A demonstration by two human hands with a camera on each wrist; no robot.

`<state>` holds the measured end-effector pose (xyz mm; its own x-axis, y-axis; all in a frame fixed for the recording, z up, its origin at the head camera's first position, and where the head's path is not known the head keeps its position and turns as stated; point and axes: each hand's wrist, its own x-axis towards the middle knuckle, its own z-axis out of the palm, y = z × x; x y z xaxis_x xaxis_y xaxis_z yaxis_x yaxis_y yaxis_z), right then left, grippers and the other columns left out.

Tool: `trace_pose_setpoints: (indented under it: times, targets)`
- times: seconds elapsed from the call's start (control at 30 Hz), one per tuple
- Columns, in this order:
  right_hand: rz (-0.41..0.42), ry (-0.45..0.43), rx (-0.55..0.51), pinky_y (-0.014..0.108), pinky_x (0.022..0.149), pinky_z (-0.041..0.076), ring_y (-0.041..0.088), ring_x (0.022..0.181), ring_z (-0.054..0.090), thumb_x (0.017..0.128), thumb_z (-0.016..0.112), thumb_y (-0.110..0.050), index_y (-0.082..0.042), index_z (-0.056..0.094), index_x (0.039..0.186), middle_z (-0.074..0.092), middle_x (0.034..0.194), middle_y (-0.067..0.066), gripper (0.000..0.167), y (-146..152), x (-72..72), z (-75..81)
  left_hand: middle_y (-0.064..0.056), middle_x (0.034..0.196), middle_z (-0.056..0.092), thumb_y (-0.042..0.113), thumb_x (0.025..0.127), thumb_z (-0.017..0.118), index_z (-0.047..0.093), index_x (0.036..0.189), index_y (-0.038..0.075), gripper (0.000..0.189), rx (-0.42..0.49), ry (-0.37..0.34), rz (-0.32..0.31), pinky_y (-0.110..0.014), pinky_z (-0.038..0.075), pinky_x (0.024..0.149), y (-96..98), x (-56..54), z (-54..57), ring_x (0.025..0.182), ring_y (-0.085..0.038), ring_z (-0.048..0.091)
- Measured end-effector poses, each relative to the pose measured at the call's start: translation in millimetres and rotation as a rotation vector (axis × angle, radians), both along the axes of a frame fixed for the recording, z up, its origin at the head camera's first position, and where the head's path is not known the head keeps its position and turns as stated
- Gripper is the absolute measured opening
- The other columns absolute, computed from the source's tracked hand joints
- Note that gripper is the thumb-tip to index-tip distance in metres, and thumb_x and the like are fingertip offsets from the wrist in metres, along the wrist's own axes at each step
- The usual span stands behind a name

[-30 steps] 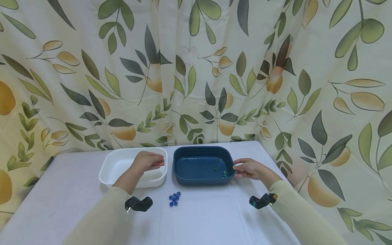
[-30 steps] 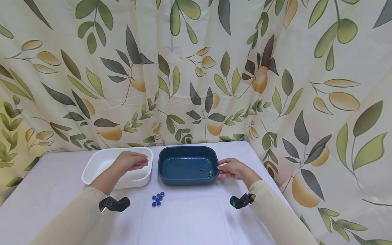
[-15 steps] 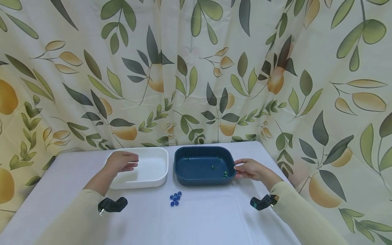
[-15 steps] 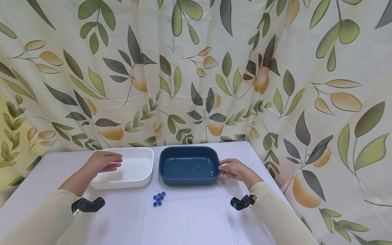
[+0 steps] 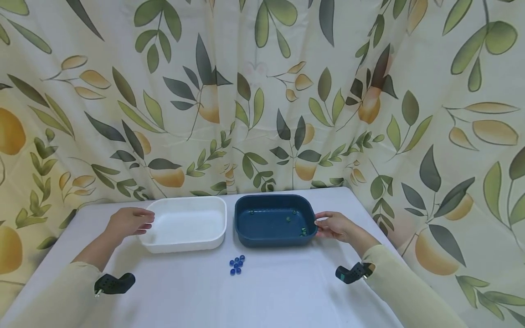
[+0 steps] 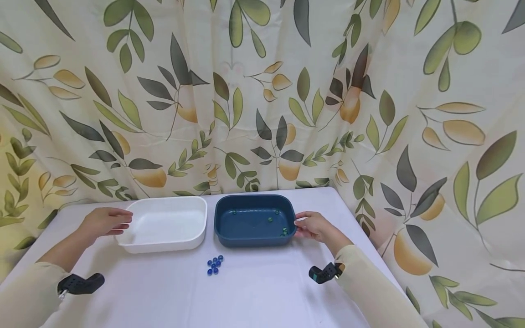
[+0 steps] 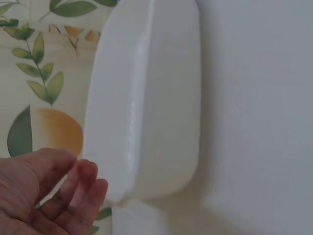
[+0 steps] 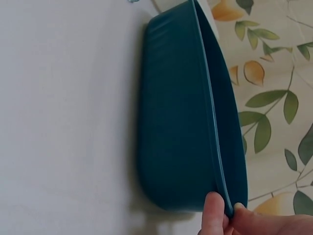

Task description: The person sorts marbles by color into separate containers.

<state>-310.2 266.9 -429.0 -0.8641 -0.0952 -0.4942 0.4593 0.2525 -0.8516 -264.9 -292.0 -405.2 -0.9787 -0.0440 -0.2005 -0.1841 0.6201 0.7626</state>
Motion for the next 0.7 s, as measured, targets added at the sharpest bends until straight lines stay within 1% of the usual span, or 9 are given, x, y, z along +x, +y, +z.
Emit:
trace_pose_setpoints:
  times: [0.07, 0.13, 0.27, 0.4, 0.5, 0.6, 0.7]
  targets:
    - [0.0, 0.007, 0.0, 0.029, 0.075, 0.06, 0.013, 0.074, 0.064, 0.099, 0.052, 0.001, 0.008, 0.036, 0.141, 0.061, 0.096, 0.014, 0.046, -1.2, 0.3, -0.2, -0.031, 0.117, 0.064, 0.014, 0.097, 0.06, 0.056, 0.125, -0.015, 0.04, -0.034, 0.026, 0.003, -0.033, 0.06, 0.076, -8.7, 2.8, -1.6, 0.093, -0.03, 0.071]
    - [-0.003, 0.012, 0.001, 0.03, 0.076, 0.06, 0.013, 0.075, 0.063, 0.099, 0.052, 0.001, 0.008, 0.036, 0.142, 0.06, 0.098, 0.014, 0.047, -2.0, 0.9, -0.2, -0.031, 0.117, 0.064, 0.015, 0.097, 0.06, 0.057, 0.124, -0.014, 0.039, -0.082, 0.051, 0.018, -0.034, 0.06, 0.076, -15.4, 4.6, -3.6, 0.093, -0.032, 0.07]
    - [-0.029, 0.015, 0.016, 0.029, 0.078, 0.06, 0.013, 0.077, 0.063, 0.099, 0.052, -0.001, 0.007, 0.036, 0.143, 0.06, 0.103, 0.016, 0.047, -2.6, 2.8, -1.7, -0.033, 0.119, 0.062, 0.015, 0.099, 0.056, 0.057, 0.125, -0.013, 0.039, -0.126, 0.085, 0.068, -0.038, 0.06, 0.078, -24.8, 5.3, -9.7, 0.096, -0.036, 0.07]
    - [-0.04, 0.027, 0.013, 0.027, 0.075, 0.06, 0.013, 0.078, 0.063, 0.1, 0.052, -0.002, 0.006, 0.036, 0.145, 0.059, 0.108, 0.018, 0.048, -2.1, 5.4, -3.0, -0.033, 0.12, 0.062, 0.015, 0.1, 0.054, 0.055, 0.128, -0.013, 0.039, -0.108, 0.082, 0.123, -0.038, 0.06, 0.079, -28.1, 2.4, -17.4, 0.096, -0.036, 0.07]
    - [-0.033, 0.057, -0.032, 0.026, 0.072, 0.06, 0.012, 0.077, 0.062, 0.1, 0.051, -0.002, 0.007, 0.033, 0.146, 0.059, 0.105, 0.016, 0.05, -2.3, 7.5, -4.4, -0.034, 0.122, 0.06, 0.017, 0.101, 0.053, 0.053, 0.131, -0.012, 0.042, -0.096, 0.08, 0.155, -0.038, 0.06, 0.079, -29.8, 0.8, -24.2, 0.091, -0.032, 0.072]
    - [-0.041, 0.078, -0.069, 0.026, 0.072, 0.06, 0.012, 0.076, 0.062, 0.1, 0.05, -0.002, 0.008, 0.032, 0.146, 0.06, 0.102, 0.013, 0.05, -2.9, 9.6, -7.2, -0.034, 0.12, 0.06, 0.019, 0.1, 0.055, 0.051, 0.133, -0.011, 0.045, -0.082, 0.081, 0.169, -0.036, 0.061, 0.075, -31.3, -0.6, -32.1, 0.087, -0.027, 0.072]
    - [-0.05, 0.087, -0.074, 0.027, 0.072, 0.06, 0.012, 0.077, 0.063, 0.101, 0.05, -0.003, 0.008, 0.032, 0.146, 0.061, 0.104, 0.014, 0.05, -3.1, 11.2, -10.0, -0.034, 0.12, 0.059, 0.022, 0.1, 0.055, 0.049, 0.136, -0.01, 0.048, -0.077, 0.069, 0.176, -0.032, 0.061, 0.073, -30.9, -2.5, -39.8, 0.087, -0.025, 0.071]
